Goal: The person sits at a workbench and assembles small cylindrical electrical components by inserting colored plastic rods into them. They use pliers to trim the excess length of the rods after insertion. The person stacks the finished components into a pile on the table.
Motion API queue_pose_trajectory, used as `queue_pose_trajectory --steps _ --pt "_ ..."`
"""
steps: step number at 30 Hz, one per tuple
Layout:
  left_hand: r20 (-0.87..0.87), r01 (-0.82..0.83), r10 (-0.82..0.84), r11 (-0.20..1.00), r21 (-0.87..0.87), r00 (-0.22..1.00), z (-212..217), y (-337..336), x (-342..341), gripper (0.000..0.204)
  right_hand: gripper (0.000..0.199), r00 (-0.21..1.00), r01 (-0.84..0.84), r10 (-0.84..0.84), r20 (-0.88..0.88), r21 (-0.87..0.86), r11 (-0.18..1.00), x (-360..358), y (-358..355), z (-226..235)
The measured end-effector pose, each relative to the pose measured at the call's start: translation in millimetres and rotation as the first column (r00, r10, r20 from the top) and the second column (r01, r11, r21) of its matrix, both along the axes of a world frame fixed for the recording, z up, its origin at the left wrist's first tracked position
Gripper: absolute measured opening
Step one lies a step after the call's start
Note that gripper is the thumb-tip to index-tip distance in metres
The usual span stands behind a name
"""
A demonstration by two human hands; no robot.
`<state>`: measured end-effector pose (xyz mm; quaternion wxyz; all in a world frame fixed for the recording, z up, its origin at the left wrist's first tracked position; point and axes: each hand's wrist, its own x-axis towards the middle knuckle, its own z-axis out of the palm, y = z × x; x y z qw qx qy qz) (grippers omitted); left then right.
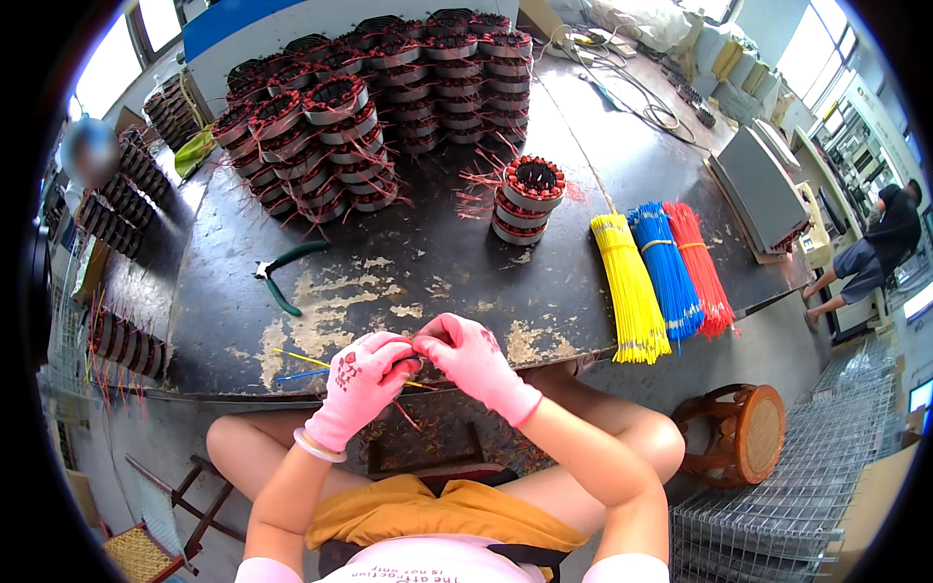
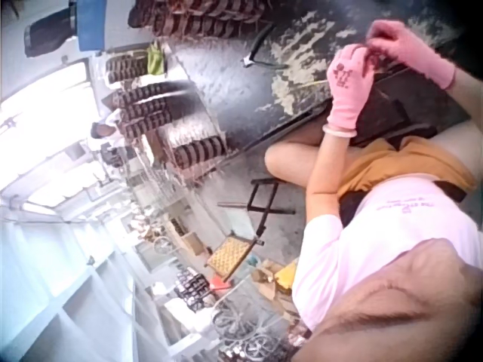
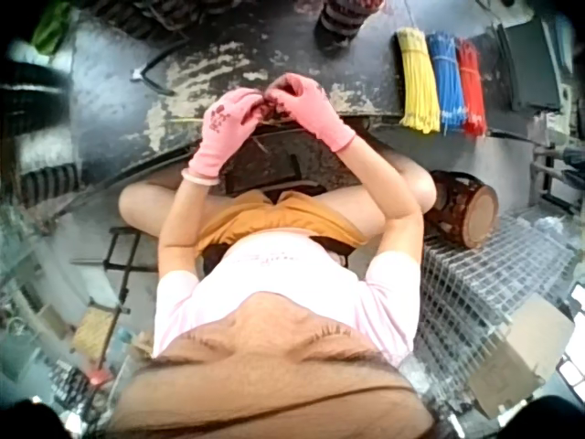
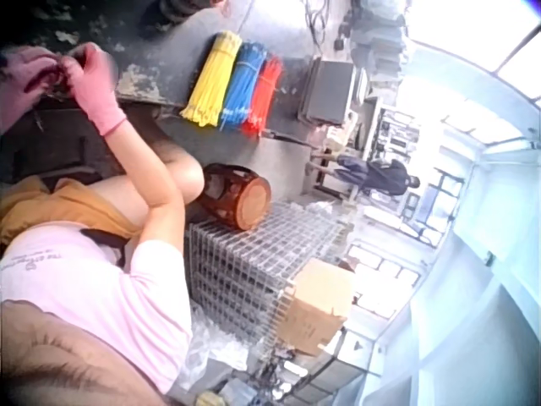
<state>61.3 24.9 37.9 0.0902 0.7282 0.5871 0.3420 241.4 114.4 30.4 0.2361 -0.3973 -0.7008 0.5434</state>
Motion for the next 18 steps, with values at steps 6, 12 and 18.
queue_pose_trajectory --steps 6,12,18 --pt "0.017 0.021 -0.02 0.999 -0.038 1.0 -1 0 -2 0.015 0.046 0.967 -0.181 -0.043 0.25 0.799 0.573 16 -16 21" --pt "0.089 0.005 0.0 0.999 -0.053 0.996 0 1 -2 0.013 0.047 0.93 -0.32 -0.065 0.361 0.886 0.336 15 -13 3" --pt "0.059 0.014 -0.011 0.998 -0.06 0.998 -3 0 -4 0.012 0.035 0.911 -0.385 -0.021 0.411 0.869 0.311 13 -5 0"
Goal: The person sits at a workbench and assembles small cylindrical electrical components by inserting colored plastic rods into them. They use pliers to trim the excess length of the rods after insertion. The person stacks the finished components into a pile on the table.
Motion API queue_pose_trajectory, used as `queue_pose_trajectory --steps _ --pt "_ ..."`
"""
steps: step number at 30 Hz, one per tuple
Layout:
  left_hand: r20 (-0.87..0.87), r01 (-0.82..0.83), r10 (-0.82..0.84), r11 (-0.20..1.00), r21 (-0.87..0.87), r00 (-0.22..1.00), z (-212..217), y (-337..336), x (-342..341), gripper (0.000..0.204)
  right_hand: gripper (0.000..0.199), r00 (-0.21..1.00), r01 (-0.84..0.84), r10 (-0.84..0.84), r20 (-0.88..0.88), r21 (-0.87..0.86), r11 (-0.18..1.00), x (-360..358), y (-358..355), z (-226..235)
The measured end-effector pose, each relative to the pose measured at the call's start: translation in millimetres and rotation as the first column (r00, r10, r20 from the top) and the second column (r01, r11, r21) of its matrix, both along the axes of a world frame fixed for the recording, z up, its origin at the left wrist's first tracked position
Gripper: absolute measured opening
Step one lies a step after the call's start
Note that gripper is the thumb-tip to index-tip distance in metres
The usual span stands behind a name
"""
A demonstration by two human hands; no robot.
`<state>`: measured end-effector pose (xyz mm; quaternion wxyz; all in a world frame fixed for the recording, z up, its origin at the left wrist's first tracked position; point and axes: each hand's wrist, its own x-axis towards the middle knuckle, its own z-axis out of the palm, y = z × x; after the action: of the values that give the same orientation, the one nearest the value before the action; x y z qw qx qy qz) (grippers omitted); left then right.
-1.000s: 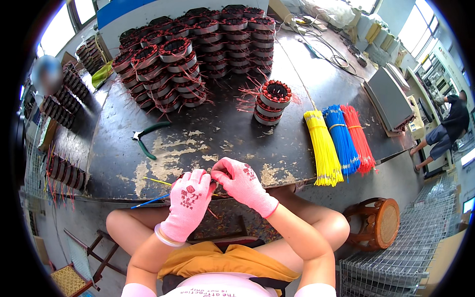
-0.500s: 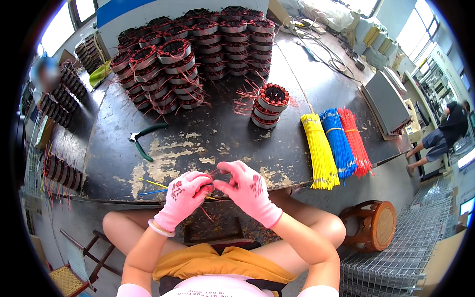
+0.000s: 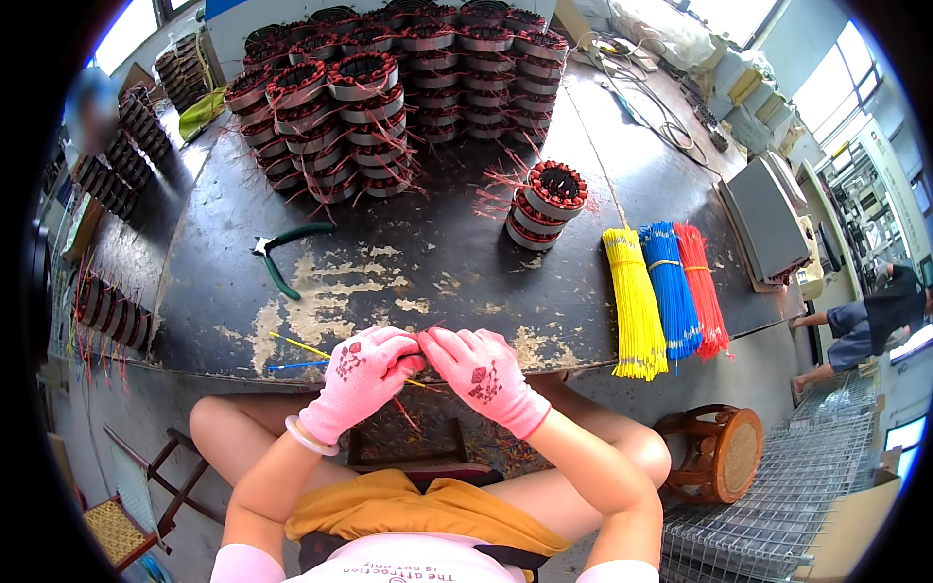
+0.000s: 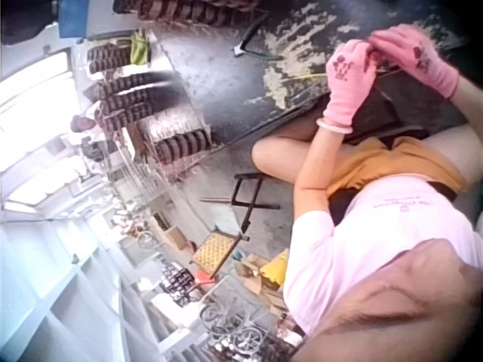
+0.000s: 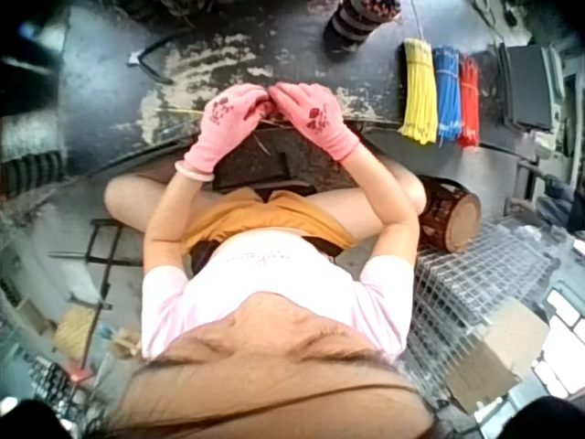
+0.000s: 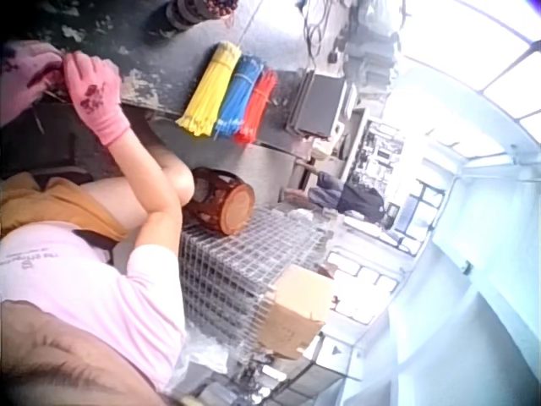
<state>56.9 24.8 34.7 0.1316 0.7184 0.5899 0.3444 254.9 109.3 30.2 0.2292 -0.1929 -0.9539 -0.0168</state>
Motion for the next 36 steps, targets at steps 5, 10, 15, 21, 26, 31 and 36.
queue_pose_trajectory --steps 5,10,15,21,26,31,36 --pt "-0.052 0.031 -0.032 0.999 -0.013 0.998 2 0 -1 0.013 0.018 0.986 0.163 -0.117 0.116 -0.774 0.611 -9 2 24" --pt "-0.034 0.051 -0.051 0.999 0.007 0.998 -1 1 0 0.011 0.021 0.992 0.102 -0.09 0.091 -0.986 0.132 4 18 14" --pt "-0.019 0.039 -0.039 0.999 -0.027 0.999 0 1 0 0.011 0.028 0.997 -0.014 0.029 0.073 -0.209 0.978 1 2 31" --pt "-0.039 0.059 -0.057 0.997 0.048 0.998 -1 3 1 0.012 0.019 0.96 0.108 -0.258 0.109 -0.994 -0.018 -7 14 11" --pt "-0.021 0.083 -0.083 0.996 0.018 0.996 -1 4 -5 0.012 0.03 0.953 0.221 -0.274 0.131 -0.917 0.331 -5 8 34" --pt "0.012 0.054 -0.053 0.997 -0.053 0.999 4 2 -1 0.009 0.047 0.98 0.114 -0.136 -0.142 -0.154 0.981 6 -9 12" --pt "-0.015 0.068 -0.069 0.997 -0.037 0.998 2 3 -2 0.01 0.022 0.969 0.123 -0.247 0.021 -0.907 0.403 -1 0 12"
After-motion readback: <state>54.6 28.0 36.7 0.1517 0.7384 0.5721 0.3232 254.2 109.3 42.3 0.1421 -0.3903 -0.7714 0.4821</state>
